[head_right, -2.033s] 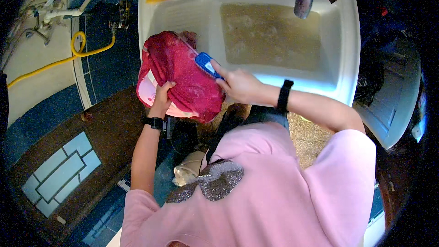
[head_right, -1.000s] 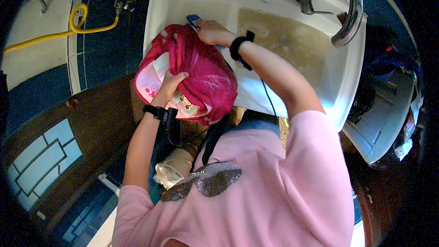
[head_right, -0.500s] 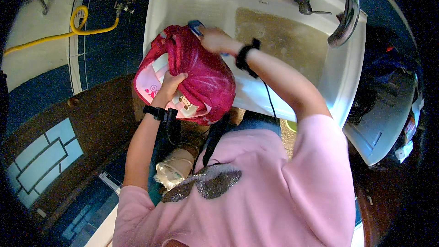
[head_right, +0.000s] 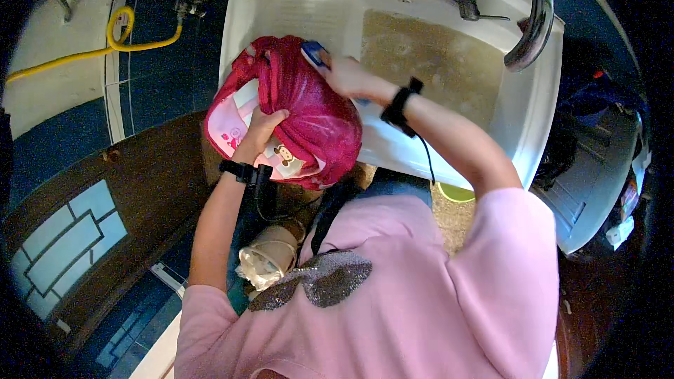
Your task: The person cleans a pink backpack using a blue brush and water in a utility sink.
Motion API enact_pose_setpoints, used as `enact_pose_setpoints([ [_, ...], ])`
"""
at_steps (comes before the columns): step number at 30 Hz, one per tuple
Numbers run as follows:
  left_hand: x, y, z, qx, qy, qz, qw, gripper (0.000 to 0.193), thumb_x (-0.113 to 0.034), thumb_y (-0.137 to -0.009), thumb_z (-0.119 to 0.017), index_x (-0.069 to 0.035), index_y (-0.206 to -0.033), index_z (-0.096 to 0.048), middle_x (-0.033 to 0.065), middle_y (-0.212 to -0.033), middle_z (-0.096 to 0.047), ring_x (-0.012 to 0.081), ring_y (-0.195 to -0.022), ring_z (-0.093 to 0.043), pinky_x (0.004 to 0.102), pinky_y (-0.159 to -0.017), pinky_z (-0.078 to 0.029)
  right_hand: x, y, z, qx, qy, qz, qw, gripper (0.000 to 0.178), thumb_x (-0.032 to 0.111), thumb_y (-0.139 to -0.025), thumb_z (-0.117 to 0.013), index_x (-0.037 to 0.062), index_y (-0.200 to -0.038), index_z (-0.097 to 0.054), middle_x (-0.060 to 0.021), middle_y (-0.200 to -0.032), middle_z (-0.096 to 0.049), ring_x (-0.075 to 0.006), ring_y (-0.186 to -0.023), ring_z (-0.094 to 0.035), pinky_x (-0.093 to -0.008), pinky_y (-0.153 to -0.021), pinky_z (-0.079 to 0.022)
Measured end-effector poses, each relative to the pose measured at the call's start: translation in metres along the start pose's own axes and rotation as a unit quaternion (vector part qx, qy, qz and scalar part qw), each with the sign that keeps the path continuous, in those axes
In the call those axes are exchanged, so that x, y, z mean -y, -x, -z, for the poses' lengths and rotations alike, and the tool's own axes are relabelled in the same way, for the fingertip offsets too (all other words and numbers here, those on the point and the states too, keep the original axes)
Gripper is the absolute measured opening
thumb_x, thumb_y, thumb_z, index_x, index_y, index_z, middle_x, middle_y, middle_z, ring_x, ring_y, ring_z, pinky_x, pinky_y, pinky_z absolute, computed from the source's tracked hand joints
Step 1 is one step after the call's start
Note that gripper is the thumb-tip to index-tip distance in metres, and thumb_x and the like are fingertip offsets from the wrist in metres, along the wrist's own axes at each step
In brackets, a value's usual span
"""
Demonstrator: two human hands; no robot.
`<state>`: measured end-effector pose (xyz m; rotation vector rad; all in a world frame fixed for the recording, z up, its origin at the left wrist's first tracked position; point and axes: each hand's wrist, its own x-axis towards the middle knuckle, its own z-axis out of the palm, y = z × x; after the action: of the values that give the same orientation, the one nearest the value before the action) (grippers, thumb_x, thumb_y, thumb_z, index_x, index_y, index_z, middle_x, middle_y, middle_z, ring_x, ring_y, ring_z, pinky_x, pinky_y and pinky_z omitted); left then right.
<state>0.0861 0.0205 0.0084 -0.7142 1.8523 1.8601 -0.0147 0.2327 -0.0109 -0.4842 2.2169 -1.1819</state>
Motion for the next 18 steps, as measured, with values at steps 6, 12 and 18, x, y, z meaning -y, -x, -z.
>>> enact_pose_setpoints([
  [6, 0.004, -0.009, -0.001, 0.014, 0.004, 0.028, 0.999, 0.044, -0.008, -0.075, -0.061, 0.001, -0.115, -0.045, 0.0102, -0.105, -0.056, 0.0210, -0.090, -0.057, 0.0349, -0.079, -0.049, -0.008, -0.058, -0.012, -0.087, 0.019, 0.040, 0.995, 0.038, 0.025, -0.084, -0.042, 0.0010, -0.113, -0.047, -0.0258, -0.095, -0.057, -0.0429, -0.089, -0.054, -0.0459, -0.079, -0.042],
  [12, 0.001, 0.003, -0.002, -0.011, 0.031, 0.000, 0.999, 0.039, -0.005, -0.076, -0.060, 0.003, -0.112, -0.048, 0.0103, -0.105, -0.057, 0.0200, -0.091, -0.057, 0.0335, -0.079, -0.048, -0.026, 0.035, 0.042, 0.064, -0.093, -0.094, 0.989, 0.053, 0.034, -0.082, -0.052, 0.0069, -0.126, -0.042, -0.0164, -0.109, -0.052, -0.0268, -0.097, -0.049, -0.0338, -0.080, -0.039],
  [18, -0.026, 0.005, -0.027, -0.046, -0.068, 0.042, 0.996, 0.038, -0.006, -0.075, -0.064, 0.003, -0.110, -0.050, 0.0100, -0.104, -0.058, 0.0197, -0.092, -0.057, 0.0306, -0.079, -0.047, -0.202, 0.068, 0.078, -0.129, -0.066, -0.137, 0.980, 0.056, 0.019, -0.073, -0.060, 0.0036, -0.124, -0.042, -0.0020, -0.069, -0.054, -0.0110, -0.052, -0.045, -0.0291, -0.046, -0.037],
])
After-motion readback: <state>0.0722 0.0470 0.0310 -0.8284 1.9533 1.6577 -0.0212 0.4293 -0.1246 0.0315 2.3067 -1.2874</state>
